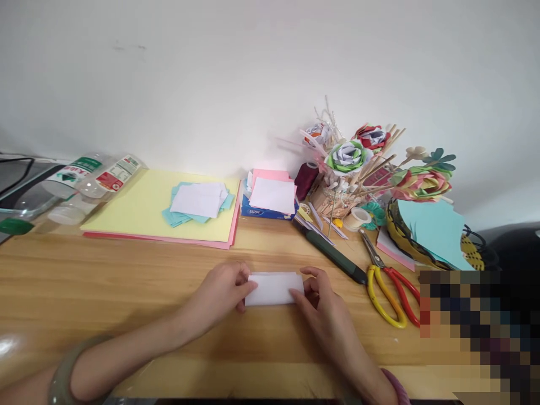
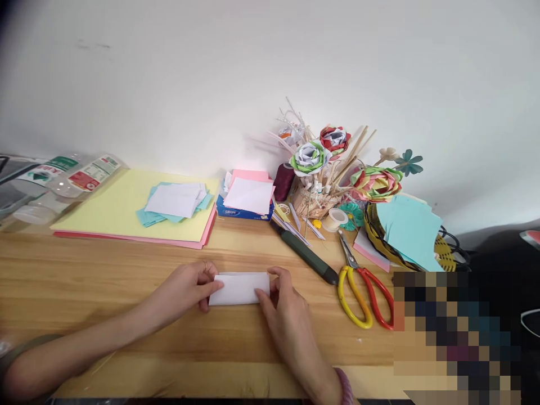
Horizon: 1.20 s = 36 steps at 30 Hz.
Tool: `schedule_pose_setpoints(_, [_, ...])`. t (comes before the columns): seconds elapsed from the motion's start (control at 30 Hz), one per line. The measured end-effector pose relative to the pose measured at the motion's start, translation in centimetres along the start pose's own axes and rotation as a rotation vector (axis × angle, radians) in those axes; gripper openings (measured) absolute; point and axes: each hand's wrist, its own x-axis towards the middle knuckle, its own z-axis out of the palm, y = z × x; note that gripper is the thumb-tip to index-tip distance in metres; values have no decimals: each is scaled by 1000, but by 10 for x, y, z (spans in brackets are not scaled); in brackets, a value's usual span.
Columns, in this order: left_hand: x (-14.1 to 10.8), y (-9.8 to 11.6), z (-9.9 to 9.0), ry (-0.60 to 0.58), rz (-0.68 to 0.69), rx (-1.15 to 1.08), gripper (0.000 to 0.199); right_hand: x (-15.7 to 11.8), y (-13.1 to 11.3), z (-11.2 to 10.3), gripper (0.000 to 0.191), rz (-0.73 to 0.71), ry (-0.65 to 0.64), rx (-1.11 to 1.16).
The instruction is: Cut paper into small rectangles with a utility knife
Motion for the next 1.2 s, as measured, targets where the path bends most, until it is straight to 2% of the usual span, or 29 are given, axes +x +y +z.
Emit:
schedule_pose_setpoints(0.13, [4, -2, 1, -11, -74, -69, 13, 3, -2, 4, 21, -1, 47, -98])
schedule_pose_setpoints(0.33, [1, -1, -1, -35, -6, 63, 10, 4, 1, 8, 12, -78, 85, -216])
schedule_pose_setpoints(0.63, [3, -4, 1, -86, -38, 238, 19, 1, 3, 13, 21, -122, 204, -281])
schedule_pose_setpoints(0.77, [3, -7, 2, -82, -79, 164, 21, 3, -1, 13, 29, -143, 265, -341])
schedule_pose_setpoints(0.9, [2, -11, 3, -55, -64, 111, 24, 4, -6, 11, 33, -169, 306, -397])
schedule_pose_setpoints(1.03, [2, -13, 4, -23, -77, 102, 20, 4, -8, 10, 32, -183, 303, -419])
schedule_pose_setpoints(1.2, [2, -15, 4, -54, -98, 77, 23, 2, -5, 11, 29, -171, 286, -422])
